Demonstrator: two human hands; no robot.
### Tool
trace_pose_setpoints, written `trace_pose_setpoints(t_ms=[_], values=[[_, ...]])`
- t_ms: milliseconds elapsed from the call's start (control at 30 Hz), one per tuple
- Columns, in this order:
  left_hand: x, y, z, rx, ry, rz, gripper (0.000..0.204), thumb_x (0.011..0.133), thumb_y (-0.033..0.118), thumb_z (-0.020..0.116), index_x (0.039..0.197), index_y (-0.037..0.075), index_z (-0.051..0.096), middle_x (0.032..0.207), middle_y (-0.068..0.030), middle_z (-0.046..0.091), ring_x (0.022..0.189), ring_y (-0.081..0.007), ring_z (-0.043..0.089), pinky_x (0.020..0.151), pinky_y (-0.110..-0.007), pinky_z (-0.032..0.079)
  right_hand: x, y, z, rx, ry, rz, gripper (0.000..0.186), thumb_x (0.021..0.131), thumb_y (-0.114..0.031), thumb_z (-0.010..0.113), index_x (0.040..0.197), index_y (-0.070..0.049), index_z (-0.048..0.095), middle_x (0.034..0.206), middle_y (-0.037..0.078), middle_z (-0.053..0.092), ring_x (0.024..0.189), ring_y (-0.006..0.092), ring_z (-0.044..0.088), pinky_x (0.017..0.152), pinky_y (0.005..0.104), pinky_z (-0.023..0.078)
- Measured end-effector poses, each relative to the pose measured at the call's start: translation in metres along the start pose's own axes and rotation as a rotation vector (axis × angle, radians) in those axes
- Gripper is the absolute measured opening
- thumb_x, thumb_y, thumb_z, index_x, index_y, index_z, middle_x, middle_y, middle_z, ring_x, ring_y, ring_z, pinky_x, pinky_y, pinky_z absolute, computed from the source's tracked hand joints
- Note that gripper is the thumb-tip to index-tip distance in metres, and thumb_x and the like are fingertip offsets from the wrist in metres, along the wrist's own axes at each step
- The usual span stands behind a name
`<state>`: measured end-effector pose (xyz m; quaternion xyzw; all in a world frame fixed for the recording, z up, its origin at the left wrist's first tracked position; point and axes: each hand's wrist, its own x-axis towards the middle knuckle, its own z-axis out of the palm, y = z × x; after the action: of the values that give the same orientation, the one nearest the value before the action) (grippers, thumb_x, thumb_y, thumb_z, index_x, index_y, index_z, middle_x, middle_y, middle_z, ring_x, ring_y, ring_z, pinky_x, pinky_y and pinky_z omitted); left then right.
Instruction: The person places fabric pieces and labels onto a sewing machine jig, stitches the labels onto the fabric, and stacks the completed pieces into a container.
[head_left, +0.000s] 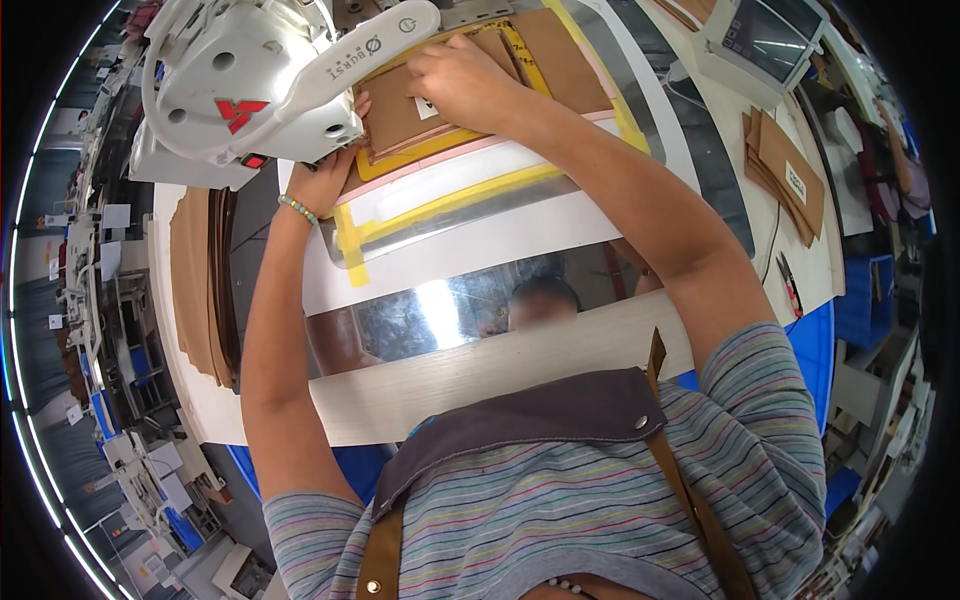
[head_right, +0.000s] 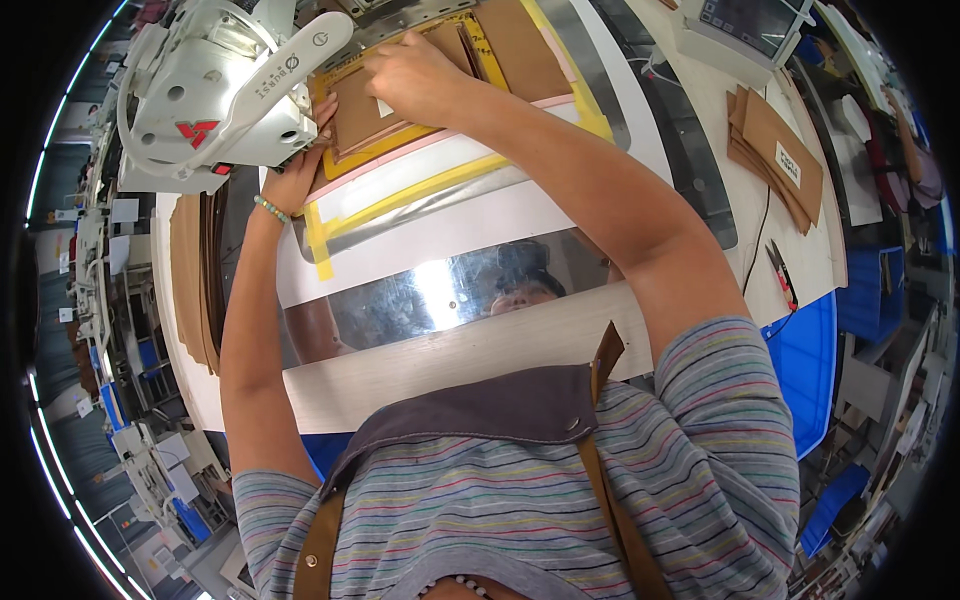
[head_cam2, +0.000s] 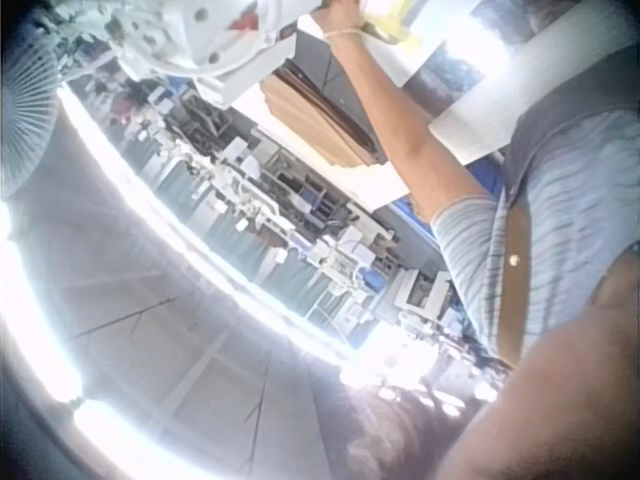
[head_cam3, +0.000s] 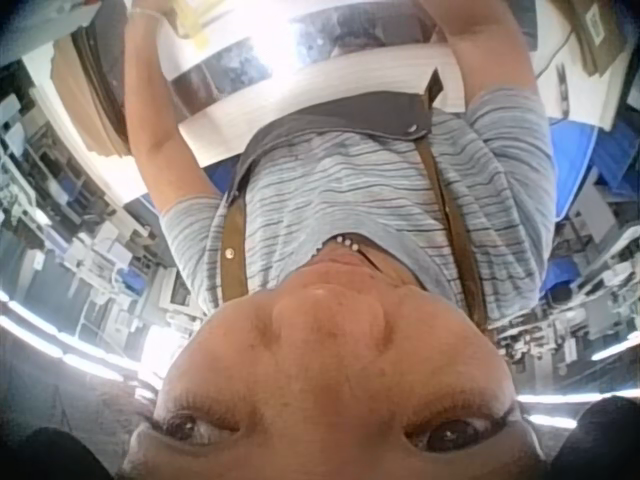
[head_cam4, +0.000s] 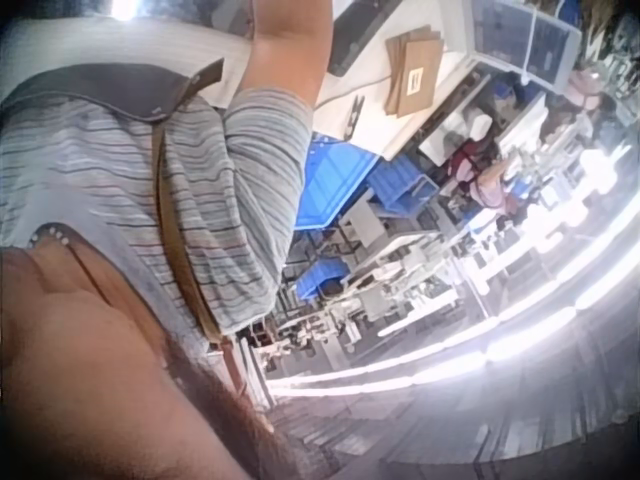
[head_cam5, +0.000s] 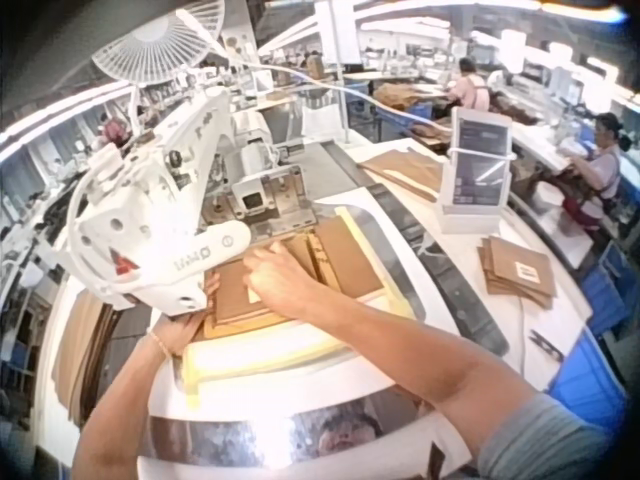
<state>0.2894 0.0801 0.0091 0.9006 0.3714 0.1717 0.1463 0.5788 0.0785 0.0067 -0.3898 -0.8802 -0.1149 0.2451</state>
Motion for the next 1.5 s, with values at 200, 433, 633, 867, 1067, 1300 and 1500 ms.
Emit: trace_pose_setpoints(t_ms=[200, 433, 633, 867, 1067, 1300, 1500], values=[[0.016, -0.019, 0.005, -0.105, 0.049, -0.031, 0.044, 0.112, 0.030, 0.053, 0.151, 0.013, 0.061, 0.162, -0.0024, 0.053, 0.153, -0.0271, 0.043, 0.131, -0.040, 0.028, 0.001, -0.001, 0.002, 0.072, -0.006, 0.029, 0.020, 0.091, -0.010, 0.071, 0.106, -0.013, 0.084, 0.104, 0.003, 0.068, 0.112, 0.0222, 0.063, 0.096, 0.0420, 0.047], [0.015, -0.016, 0.011, 0.133, -0.007, -0.044, 0.046, 0.111, 0.032, 0.052, 0.155, 0.018, 0.056, 0.163, -0.0017, 0.051, 0.150, -0.0241, 0.046, 0.127, -0.037, 0.035, -0.006, -0.003, 0.007, 0.177, 0.076, 0.031, 0.020, 0.101, -0.026, 0.068, 0.103, -0.012, 0.081, 0.109, 0.005, 0.068, 0.112, 0.0246, 0.063, 0.094, 0.0441, 0.049], [0.013, -0.032, 0.021, 0.149, -0.085, -0.185, 0.055, 0.113, 0.043, 0.044, 0.162, 0.019, 0.046, 0.163, -0.0062, 0.049, 0.150, -0.0262, 0.046, 0.127, -0.038, 0.034, -0.004, -0.022, 0.003, 0.411, 0.010, -0.187, 0.026, 0.099, -0.018, 0.069, 0.123, -0.017, 0.079, 0.119, 0.006, 0.069, 0.116, 0.0278, 0.063, 0.102, 0.0439, 0.049], [0.026, -0.042, 0.032, 0.217, -0.203, -0.311, 0.060, 0.113, 0.053, 0.041, 0.167, 0.025, 0.039, 0.166, -0.0074, 0.047, 0.150, -0.0286, 0.046, 0.126, -0.039, 0.035, -0.007, -0.027, 0.000, 0.349, -0.082, -0.208, 0.036, 0.096, -0.010, 0.065, 0.129, -0.019, 0.077, 0.131, 0.005, 0.068, 0.122, 0.0280, 0.062, 0.108, 0.0458, 0.046], [0.015, -0.081, 0.050, 0.052, 0.138, -0.248, 0.035, 0.097, 0.029, 0.068, 0.126, 0.009, 0.073, 0.127, -0.0153, 0.075, 0.120, -0.0334, 0.069, 0.106, -0.041, 0.053, -0.003, -0.029, 0.004, 0.455, -0.042, -0.093, 0.036, 0.094, -0.009, 0.062, 0.123, -0.022, 0.080, 0.126, 0.005, 0.069, 0.120, 0.0260, 0.062, 0.109, 0.0448, 0.047], [0.010, -0.082, 0.034, 0.171, 0.040, -0.348, 0.048, 0.095, 0.030, 0.075, 0.136, 0.009, 0.066, 0.140, -0.0135, 0.068, 0.128, -0.0342, 0.064, 0.110, -0.043, 0.051, -0.007, -0.029, 0.005, 0.424, -0.028, -0.118, 0.034, 0.094, -0.006, 0.061, 0.119, -0.018, 0.081, 0.124, 0.005, 0.070, 0.120, 0.0262, 0.063, 0.109, 0.0438, 0.047], [0.011, -0.080, 0.021, 0.280, -0.009, -0.318, 0.048, 0.093, 0.028, 0.076, 0.136, 0.009, 0.066, 0.139, -0.0146, 0.069, 0.128, -0.0345, 0.064, 0.110, -0.043, 0.051, -0.004, -0.031, 0.004, 0.417, -0.051, -0.113, 0.033, 0.095, -0.007, 0.062, 0.120, -0.019, 0.081, 0.127, 0.004, 0.069, 0.123, 0.0261, 0.062, 0.110, 0.0438, 0.047]])
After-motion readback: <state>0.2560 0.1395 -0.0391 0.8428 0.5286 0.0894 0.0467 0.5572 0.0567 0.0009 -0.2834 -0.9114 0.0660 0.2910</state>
